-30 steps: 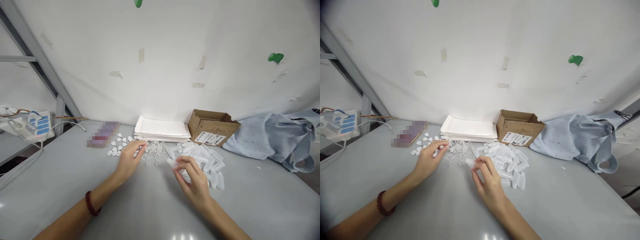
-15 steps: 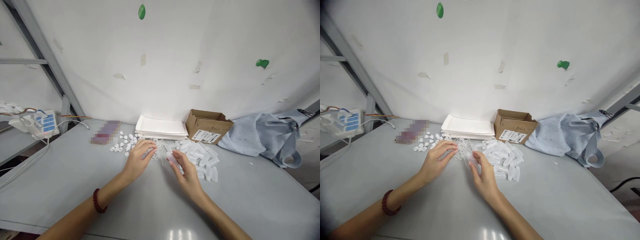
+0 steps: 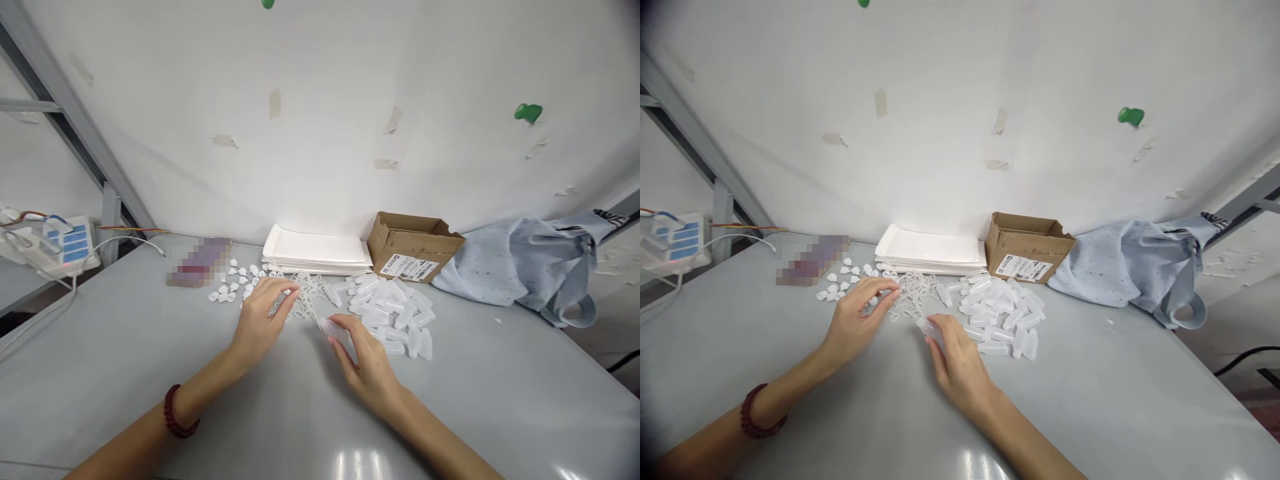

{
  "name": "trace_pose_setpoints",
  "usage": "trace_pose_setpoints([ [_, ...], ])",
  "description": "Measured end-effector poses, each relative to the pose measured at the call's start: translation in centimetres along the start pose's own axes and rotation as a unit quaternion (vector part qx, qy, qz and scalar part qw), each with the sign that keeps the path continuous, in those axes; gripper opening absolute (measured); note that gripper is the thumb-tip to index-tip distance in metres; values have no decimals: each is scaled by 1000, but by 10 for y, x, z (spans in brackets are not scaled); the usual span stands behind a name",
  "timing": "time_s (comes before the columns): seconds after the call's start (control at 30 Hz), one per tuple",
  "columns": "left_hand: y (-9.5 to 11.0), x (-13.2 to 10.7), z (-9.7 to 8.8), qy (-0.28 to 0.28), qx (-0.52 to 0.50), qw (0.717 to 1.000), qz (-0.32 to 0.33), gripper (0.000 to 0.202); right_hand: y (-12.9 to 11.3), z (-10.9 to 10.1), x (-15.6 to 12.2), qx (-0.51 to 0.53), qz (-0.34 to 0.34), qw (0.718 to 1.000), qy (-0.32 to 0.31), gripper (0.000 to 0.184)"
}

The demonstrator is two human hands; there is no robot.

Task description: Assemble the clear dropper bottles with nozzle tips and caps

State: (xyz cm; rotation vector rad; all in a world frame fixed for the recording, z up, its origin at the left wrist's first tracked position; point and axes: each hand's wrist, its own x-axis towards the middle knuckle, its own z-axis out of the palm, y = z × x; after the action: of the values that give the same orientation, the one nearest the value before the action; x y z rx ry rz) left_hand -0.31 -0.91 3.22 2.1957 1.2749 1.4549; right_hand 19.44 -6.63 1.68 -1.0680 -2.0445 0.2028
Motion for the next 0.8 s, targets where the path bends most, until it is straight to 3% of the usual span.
trace_pose_setpoints([
  [0.17, 3, -1, 1, -31, -3, 999, 25, 13, 0, 0, 0, -5, -8, 1000, 2, 30],
  [0.3, 5, -1, 1, 12, -2, 999, 41, 14, 2, 1, 1, -5, 4, 1000, 5, 30],
  [0.43, 5, -2, -1, -89, 16, 996, 14, 15, 3, 2, 2, -1, 17, 1000, 7, 29],
  [0.5, 5, -2, -3, -62, 12, 998, -6, 14, 2, 2, 2, 4, 23, 1000, 5, 29],
  [0.6, 7, -4, -5, -25, -27, 999, 9, 12, -1, 2, 1, 18, 35, 999, 0, 28],
  [0.8, 20, -13, -1, -96, -129, 987, 4, 12, -8, 0, -1, 53, 46, 998, 6, 31],
])
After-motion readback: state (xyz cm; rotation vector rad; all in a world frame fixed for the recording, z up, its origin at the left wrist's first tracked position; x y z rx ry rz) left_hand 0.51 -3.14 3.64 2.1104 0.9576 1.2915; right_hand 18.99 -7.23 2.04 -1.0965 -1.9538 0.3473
